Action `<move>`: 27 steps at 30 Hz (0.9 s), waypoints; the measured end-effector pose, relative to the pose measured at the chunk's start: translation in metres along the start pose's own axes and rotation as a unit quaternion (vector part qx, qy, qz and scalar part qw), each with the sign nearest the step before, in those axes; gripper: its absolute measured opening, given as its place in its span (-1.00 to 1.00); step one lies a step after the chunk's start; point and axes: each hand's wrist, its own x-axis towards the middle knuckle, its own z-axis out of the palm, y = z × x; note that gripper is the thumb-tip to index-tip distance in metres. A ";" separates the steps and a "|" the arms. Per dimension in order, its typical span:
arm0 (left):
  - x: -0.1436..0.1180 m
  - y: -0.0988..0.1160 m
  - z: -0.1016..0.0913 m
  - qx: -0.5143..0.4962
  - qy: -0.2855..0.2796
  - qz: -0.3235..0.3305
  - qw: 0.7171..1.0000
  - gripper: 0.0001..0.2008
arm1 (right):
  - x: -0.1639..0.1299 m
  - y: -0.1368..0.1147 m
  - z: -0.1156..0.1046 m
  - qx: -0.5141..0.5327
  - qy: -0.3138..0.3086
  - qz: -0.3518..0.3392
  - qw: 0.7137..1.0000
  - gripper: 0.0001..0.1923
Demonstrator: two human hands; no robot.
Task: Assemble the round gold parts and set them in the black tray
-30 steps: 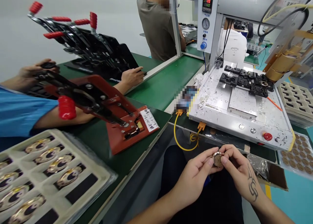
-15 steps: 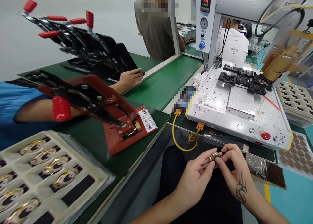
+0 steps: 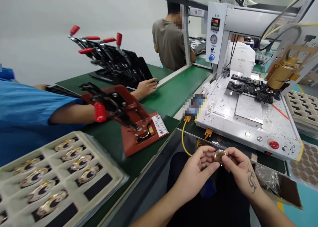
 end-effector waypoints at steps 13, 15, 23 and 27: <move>-0.011 0.010 0.001 0.112 0.039 0.052 0.992 -0.81 | -0.003 0.000 0.020 0.054 -0.016 0.016 0.998 -0.59; -0.012 0.011 0.002 0.123 0.043 0.054 0.990 -0.80 | -0.004 -0.002 0.021 0.058 -0.017 0.015 0.998 -0.59; -0.011 0.010 0.000 0.104 0.019 0.049 0.993 -0.78 | -0.006 -0.007 0.017 0.038 -0.025 0.019 0.999 -0.57; -0.011 0.007 -0.001 0.101 0.014 0.051 0.993 -0.77 | -0.005 -0.005 0.015 0.025 -0.031 0.015 0.999 -0.58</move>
